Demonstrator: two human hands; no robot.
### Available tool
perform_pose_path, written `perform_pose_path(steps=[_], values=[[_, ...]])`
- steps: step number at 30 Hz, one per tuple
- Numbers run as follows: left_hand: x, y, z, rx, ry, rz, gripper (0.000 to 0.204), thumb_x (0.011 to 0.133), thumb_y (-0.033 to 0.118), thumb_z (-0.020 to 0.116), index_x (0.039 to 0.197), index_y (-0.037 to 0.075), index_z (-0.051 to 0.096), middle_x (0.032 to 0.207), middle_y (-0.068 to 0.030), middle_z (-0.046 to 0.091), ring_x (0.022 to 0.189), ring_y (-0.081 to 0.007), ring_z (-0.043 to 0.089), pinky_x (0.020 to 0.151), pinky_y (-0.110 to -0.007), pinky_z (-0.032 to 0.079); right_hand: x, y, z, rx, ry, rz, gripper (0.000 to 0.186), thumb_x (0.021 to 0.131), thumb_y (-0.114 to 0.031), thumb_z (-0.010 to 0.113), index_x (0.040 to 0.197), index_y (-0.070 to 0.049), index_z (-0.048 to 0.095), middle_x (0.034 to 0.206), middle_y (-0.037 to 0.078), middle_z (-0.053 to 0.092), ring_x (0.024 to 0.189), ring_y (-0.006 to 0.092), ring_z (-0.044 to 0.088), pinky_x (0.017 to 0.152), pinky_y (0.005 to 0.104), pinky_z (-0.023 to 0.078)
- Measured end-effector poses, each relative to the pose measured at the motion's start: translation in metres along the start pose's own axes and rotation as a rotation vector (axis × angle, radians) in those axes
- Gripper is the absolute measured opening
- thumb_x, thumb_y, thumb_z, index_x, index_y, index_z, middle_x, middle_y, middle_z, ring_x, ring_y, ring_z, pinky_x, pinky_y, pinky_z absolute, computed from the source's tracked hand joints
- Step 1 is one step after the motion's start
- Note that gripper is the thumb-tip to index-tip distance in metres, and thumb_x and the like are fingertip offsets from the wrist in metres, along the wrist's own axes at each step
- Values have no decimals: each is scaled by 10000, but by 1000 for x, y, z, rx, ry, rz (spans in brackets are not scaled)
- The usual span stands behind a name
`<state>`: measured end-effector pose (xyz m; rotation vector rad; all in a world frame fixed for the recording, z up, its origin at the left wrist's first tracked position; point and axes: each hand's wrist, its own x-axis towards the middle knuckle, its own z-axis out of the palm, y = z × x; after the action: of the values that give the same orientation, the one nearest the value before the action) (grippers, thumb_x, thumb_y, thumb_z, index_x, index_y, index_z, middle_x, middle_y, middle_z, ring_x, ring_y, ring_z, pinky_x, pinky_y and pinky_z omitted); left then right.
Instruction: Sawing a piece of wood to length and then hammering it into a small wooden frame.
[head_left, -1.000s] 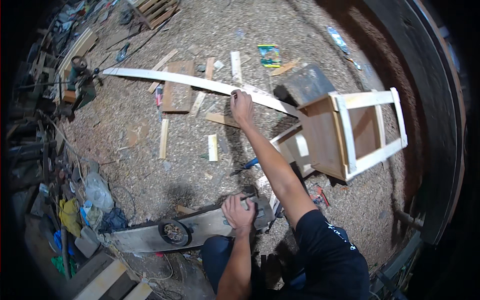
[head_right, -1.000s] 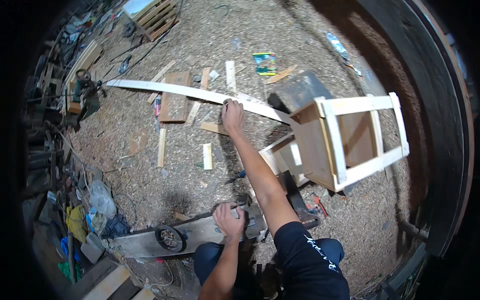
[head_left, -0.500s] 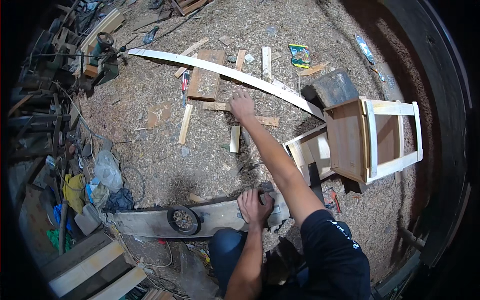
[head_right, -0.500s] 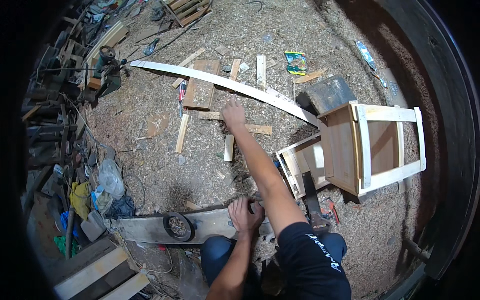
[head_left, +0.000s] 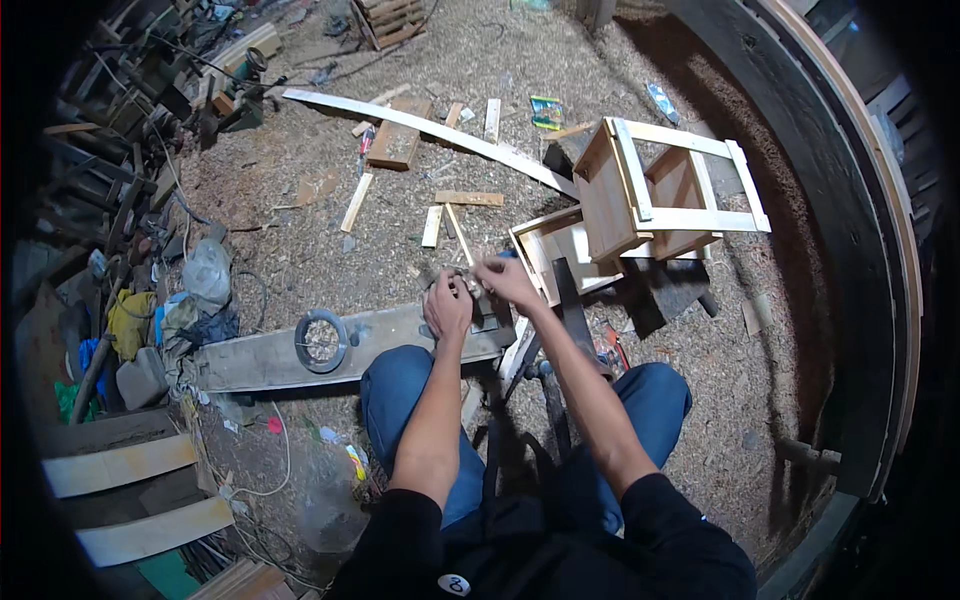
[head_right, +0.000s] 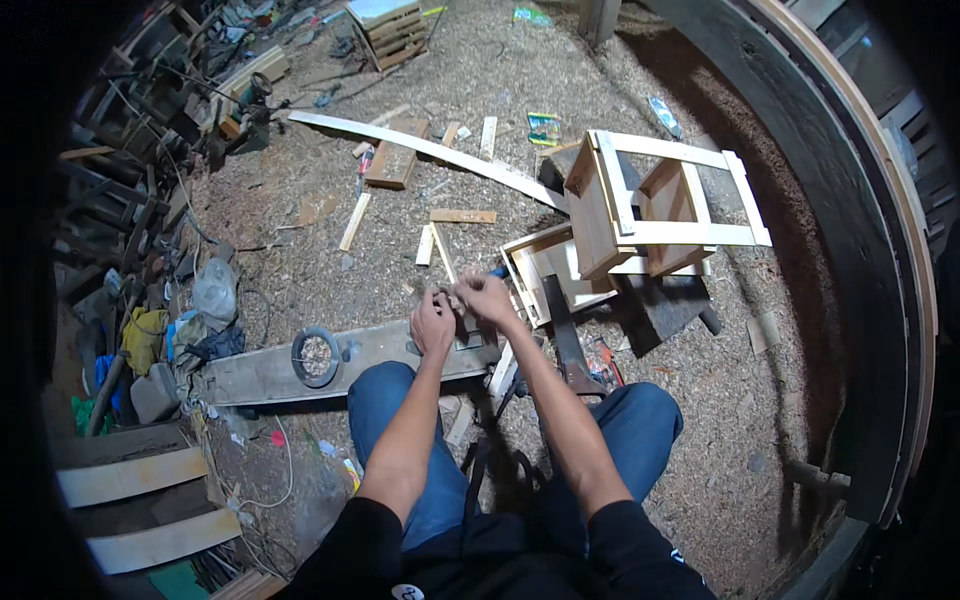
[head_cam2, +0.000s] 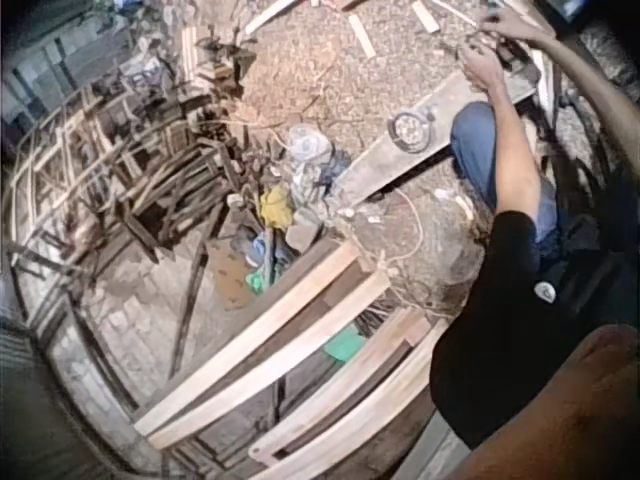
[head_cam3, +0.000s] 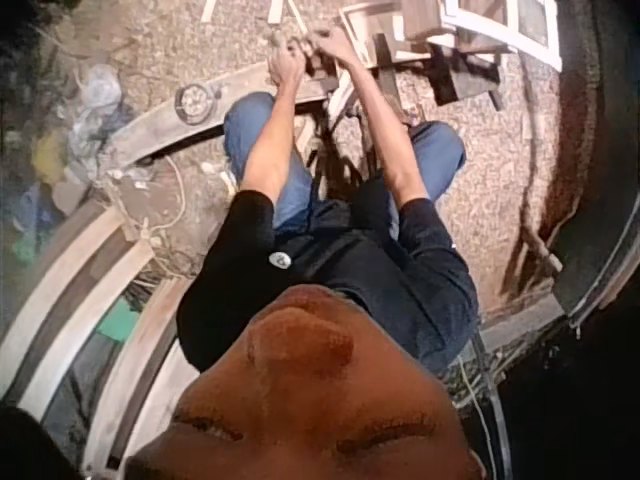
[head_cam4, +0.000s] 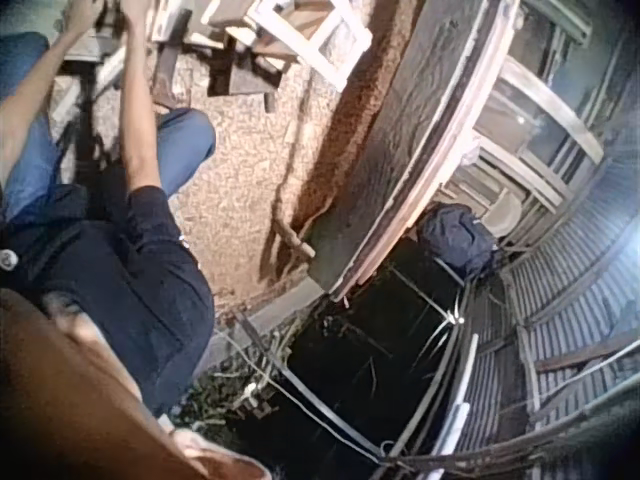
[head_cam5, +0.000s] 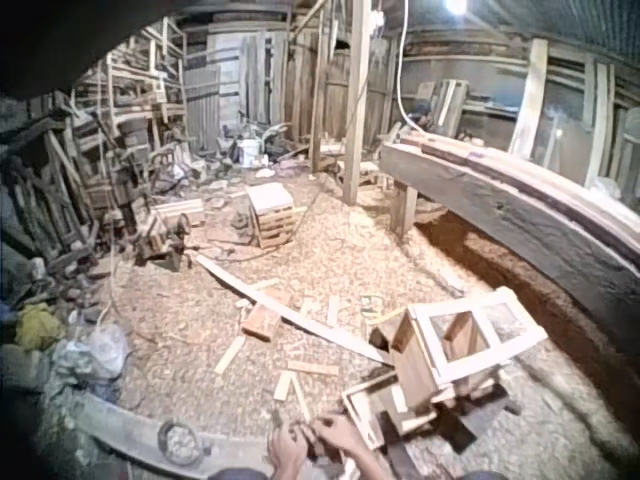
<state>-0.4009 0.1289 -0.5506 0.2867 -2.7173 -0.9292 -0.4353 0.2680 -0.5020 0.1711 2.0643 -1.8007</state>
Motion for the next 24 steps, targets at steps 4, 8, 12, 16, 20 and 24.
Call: perform_pose_path(steps=[4,8,12,16,20,24], values=[[39,-20,1,-485,-15,-426,218,881,227,571,1012,65,636,946,-127,696,947,-312,653,829,-445,491,-15,9,38,-97,240,-107,331,844,-284,675,954,27,708,719,52,676,597,95,592,569,285,479],[106,-84,-18,-211,-65,-373,241,875,245,592,1055,90,637,987,-144,689,969,-326,650,841,-448,503,23,11,88,-187,402,-83,370,832,-321,665,945,28,708,723,99,699,631,167,659,596,312,500],[152,-133,-35,85,-23,-316,273,860,281,648,1014,57,629,1014,-156,655,953,-338,642,846,-439,508,75,30,124,-272,489,-130,356,846,-341,639,887,5,713,699,97,704,591,196,675,604,341,509],[185,-191,-41,230,-67,-323,303,853,240,665,1103,82,600,1114,-150,611,1063,-336,597,880,-465,499,114,39,160,-300,340,15,368,860,-346,629,887,10,717,689,97,704,570,187,672,598,333,515],[203,-228,-26,283,-61,-274,327,854,228,669,1129,75,579,1181,-147,580,1084,-346,582,898,-472,496,140,51,176,-399,314,-15,406,865,-390,634,981,-14,732,716,106,715,574,178,686,603,321,548],[221,-262,-11,389,-36,-144,348,874,173,637,1198,73,562,1270,-138,521,1100,-353,564,907,-474,510,146,58,182,-441,273,-27,393,871,-376,642,966,-4,729,728,98,714,577,166,683,572,318,544]])
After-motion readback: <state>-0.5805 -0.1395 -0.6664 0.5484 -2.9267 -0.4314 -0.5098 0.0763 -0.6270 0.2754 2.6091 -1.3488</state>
